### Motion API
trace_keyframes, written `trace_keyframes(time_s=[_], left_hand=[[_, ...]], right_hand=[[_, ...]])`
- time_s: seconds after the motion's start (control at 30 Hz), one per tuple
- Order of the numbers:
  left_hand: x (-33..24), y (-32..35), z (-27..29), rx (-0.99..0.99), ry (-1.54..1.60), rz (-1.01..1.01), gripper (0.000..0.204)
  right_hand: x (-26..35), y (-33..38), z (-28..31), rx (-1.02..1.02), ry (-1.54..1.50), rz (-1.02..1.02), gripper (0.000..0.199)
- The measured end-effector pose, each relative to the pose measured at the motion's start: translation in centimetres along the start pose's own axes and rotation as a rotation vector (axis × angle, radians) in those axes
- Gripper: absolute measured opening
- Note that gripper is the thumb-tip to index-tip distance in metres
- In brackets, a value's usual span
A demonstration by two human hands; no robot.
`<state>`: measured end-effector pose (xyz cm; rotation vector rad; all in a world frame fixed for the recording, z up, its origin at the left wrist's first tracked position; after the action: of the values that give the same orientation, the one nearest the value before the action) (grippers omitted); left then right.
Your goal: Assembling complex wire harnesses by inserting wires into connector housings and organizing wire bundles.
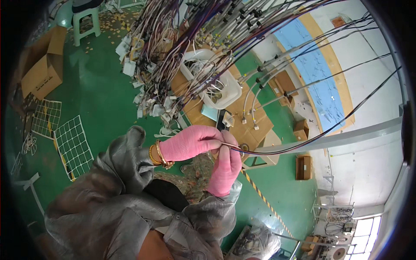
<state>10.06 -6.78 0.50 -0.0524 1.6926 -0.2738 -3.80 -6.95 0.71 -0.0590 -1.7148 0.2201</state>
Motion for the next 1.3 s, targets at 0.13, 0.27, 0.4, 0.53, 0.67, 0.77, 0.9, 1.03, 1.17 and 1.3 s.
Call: trace_keyframes(time_s=[0.13, 0.27, 0.4, 0.53, 0.67, 0.77, 0.9, 1.03, 1.17, 1.3], left_hand=[[-0.5, 0.4, 0.8, 0.002, 0.028, 0.055, 0.020], [-0.7, 0.7, 1.0, 0.019, -0.014, 0.140, 0.018], [-0.8, 0.9, 1.1, 0.030, -0.002, 0.187, 0.018], [-0.8, 0.9, 1.6, 0.046, -0.090, 0.129, 0.019], [-0.9, 1.1, 1.6, 0.024, -0.209, -0.069, 0.016], [-1.8, 1.8, 1.9, -0.046, -0.333, -0.317, 0.016], [-3.2, 3.8, 3.8, -0.072, -0.506, -0.392, 0.014], [-3.6, 4.6, 7.9, -0.142, -0.510, -0.217, 0.010], [-1.9, 4.7, 9.3, -0.263, -0.232, 0.048, 0.012], [-0.4, 4.4, 8.2, -0.259, -0.124, 0.190, 0.014]], right_hand=[[-0.4, -0.2, 0.7, 0.004, -0.306, -0.005, 0.036], [-0.3, -0.7, 1.3, -0.027, -0.247, 0.037, 0.035], [-0.2, -0.8, 1.2, -0.063, -0.180, 0.027, 0.027], [0.5, -0.5, 0.4, -0.127, -0.178, 0.031, 0.019], [1.8, -0.4, -0.9, -0.163, -0.164, 0.018, 0.015], [2.1, 0.4, -1.5, -0.315, -0.094, -0.015, 0.013], [1.5, 2.4, -2.3, -0.104, 0.064, 0.060, 0.016], [-2.0, 3.3, 0.1, 0.250, 0.262, 0.008, 0.020], [-8.4, -0.7, 8.4, -0.154, 0.712, -0.100, 0.018], [-13.0, -6.7, 16.1, -0.333, 1.458, 0.249, 0.027]])
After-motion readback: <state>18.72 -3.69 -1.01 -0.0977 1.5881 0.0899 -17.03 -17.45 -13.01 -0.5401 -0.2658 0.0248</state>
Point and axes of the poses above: each hand's wrist, its own y-axis away from the middle knuckle, its own z-axis out of the back of the hand, x = y × z, the point moved 4 cm from there along -y, towards the middle knuckle, and after that the axes turned 4 degrees about -x, right-handed, at the moved point
